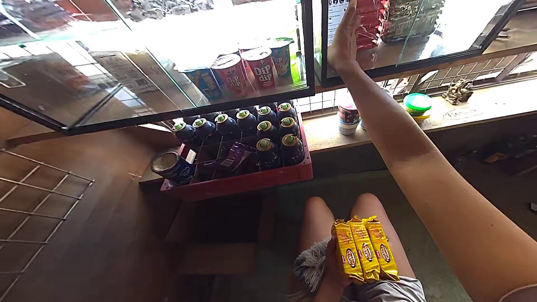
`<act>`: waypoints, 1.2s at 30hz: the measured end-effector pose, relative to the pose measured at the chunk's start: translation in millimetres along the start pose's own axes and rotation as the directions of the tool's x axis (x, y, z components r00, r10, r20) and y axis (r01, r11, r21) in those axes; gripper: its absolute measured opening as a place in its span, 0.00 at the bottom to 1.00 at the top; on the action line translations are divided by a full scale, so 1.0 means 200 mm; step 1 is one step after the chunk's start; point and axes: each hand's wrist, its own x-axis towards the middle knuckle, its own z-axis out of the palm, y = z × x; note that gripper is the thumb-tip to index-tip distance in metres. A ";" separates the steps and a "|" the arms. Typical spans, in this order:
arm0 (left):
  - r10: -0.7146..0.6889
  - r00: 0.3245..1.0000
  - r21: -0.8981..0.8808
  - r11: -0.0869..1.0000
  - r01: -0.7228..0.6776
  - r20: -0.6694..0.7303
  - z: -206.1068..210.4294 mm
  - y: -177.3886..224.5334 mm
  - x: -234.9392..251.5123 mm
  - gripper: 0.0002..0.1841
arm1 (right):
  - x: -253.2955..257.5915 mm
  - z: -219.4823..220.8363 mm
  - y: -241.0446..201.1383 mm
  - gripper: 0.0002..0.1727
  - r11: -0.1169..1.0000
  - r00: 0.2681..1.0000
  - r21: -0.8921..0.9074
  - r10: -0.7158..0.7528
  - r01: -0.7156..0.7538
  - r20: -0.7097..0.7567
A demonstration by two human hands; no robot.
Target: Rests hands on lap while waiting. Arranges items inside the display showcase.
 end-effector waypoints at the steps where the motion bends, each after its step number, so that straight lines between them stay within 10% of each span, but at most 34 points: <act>1: -0.001 1.000 -0.005 1.000 0.001 -0.004 0.00 0.00 0.00 0.31 | 0.00 0.00 0.00 0.74 1.000 1.000 0.006 0.001 -0.001 0.001; 36: 0.000 0.999 -0.001 1.000 0.000 0.051 0.00 0.01 0.00 0.31 | -0.03 -0.03 0.00 0.71 0.988 0.988 -0.058 0.148 -0.145 0.048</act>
